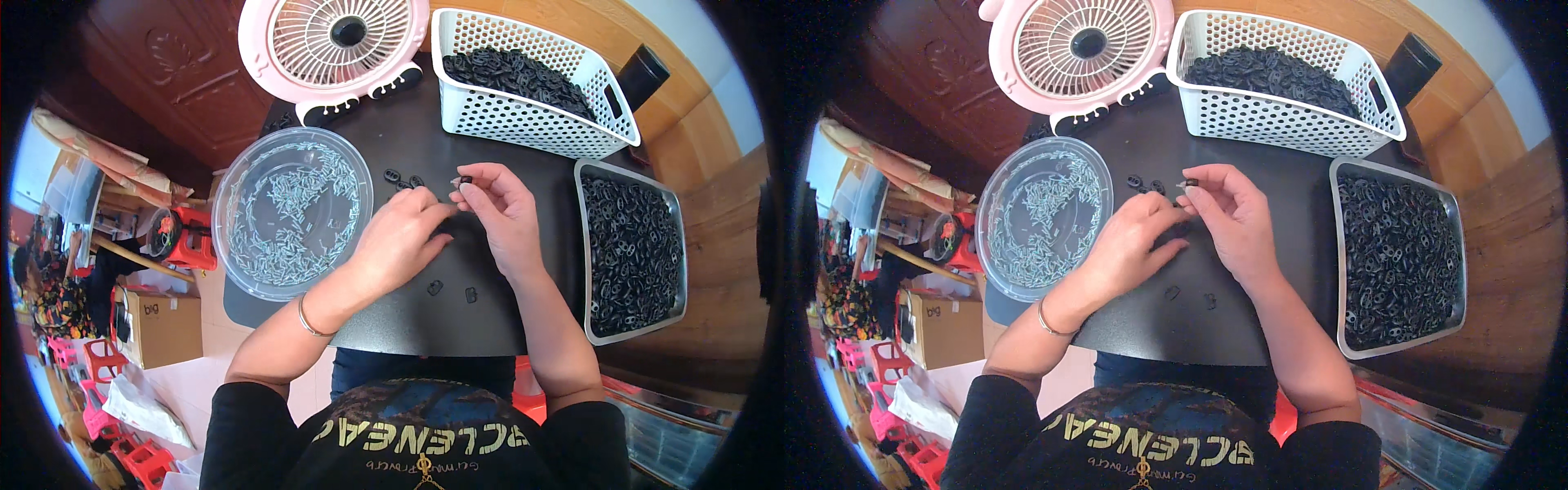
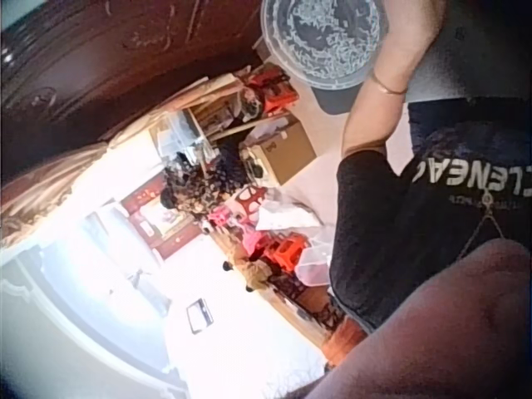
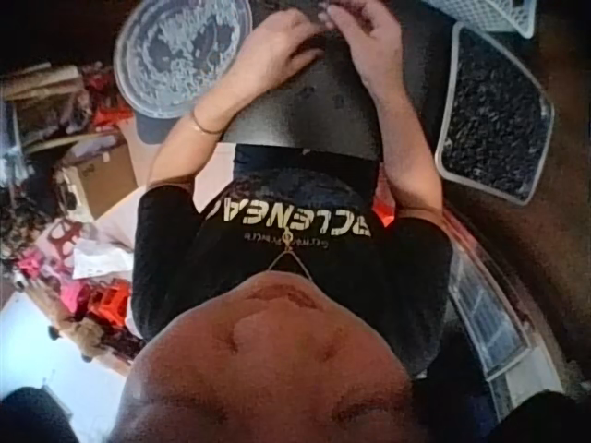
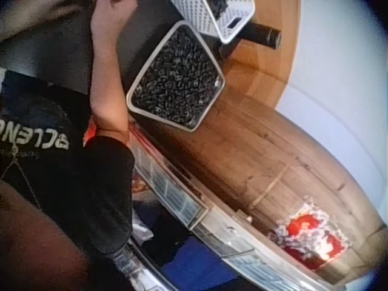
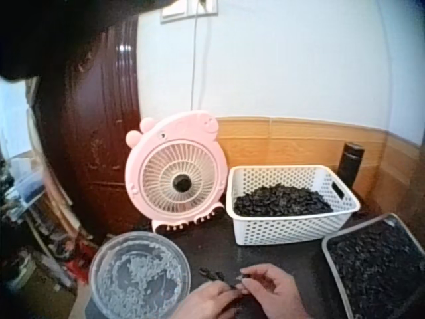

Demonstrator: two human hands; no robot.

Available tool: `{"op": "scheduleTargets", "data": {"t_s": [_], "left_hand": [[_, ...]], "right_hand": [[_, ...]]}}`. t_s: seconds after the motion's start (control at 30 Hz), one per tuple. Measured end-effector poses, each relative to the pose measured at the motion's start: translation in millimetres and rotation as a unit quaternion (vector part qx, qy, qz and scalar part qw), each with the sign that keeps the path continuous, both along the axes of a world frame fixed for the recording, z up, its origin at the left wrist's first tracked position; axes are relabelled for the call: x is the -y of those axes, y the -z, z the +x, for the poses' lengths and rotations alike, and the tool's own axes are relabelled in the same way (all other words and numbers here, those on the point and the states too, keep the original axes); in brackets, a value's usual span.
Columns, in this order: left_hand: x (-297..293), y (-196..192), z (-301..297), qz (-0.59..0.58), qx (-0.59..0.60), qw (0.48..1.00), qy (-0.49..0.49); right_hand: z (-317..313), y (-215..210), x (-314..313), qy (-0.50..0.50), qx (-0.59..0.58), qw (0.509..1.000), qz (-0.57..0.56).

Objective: The person sits at a table and repeatedly picks up small black plastic components and silver screws. They insert the screws into the plastic parts by hand and place the assembled units into a white basket. The process is repetitive, involving handling items one at a time.

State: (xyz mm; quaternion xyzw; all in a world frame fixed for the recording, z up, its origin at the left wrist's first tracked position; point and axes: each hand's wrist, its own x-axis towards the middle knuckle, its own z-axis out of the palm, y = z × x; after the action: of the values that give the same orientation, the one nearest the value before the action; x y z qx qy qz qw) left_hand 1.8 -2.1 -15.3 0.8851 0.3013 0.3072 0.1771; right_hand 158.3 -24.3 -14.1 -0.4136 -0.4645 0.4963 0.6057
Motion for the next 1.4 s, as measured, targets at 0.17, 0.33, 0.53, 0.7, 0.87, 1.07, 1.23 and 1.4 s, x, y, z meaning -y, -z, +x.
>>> {"op": "scheduleTargets", "data": {"t_s": [0.17, 0.33, 0.53, 0.7, 0.87, 1.07, 1.23, 1.4], "left_hand": [[2, 6, 1, -0.03, -0.032, 0.999, 0.012], [1, 6, -1, -0.051, -0.038, 0.998, 0.002], [1, 4, -3, -0.07, -0.048, 0.996, -0.011], [-3, 3, -6, -0.1, 0.007, 0.995, -0.014], [-6, -8, -7, -0.187, 0.091, 0.978, -0.031], [-12, -10, -10, -0.424, 0.315, 0.849, 0.007], [-13, -11, -11, -0.454, 0.355, 0.817, 0.026], [-14, -10, -12, -0.481, 0.378, 0.79, 0.035]], "right_hand": [[-2, -2, 0, -0.013, -0.025, 1.0, 0.001], [-1, -2, 1, -0.014, -0.022, 1.0, -0.004], [-2, -4, 2, -0.011, -0.019, 1.0, -0.006], [-1, -3, 1, -0.009, -0.001, 1.0, 0.004], [-1, -3, 3, 0.004, 0.001, 1.0, -0.002], [-3, -6, 6, 0.019, 0.029, 0.999, 0.002], [-4, -7, 6, 0.025, 0.053, 0.998, 0.011], [-4, -5, 6, 0.017, 0.049, 0.998, 0.019]]}}
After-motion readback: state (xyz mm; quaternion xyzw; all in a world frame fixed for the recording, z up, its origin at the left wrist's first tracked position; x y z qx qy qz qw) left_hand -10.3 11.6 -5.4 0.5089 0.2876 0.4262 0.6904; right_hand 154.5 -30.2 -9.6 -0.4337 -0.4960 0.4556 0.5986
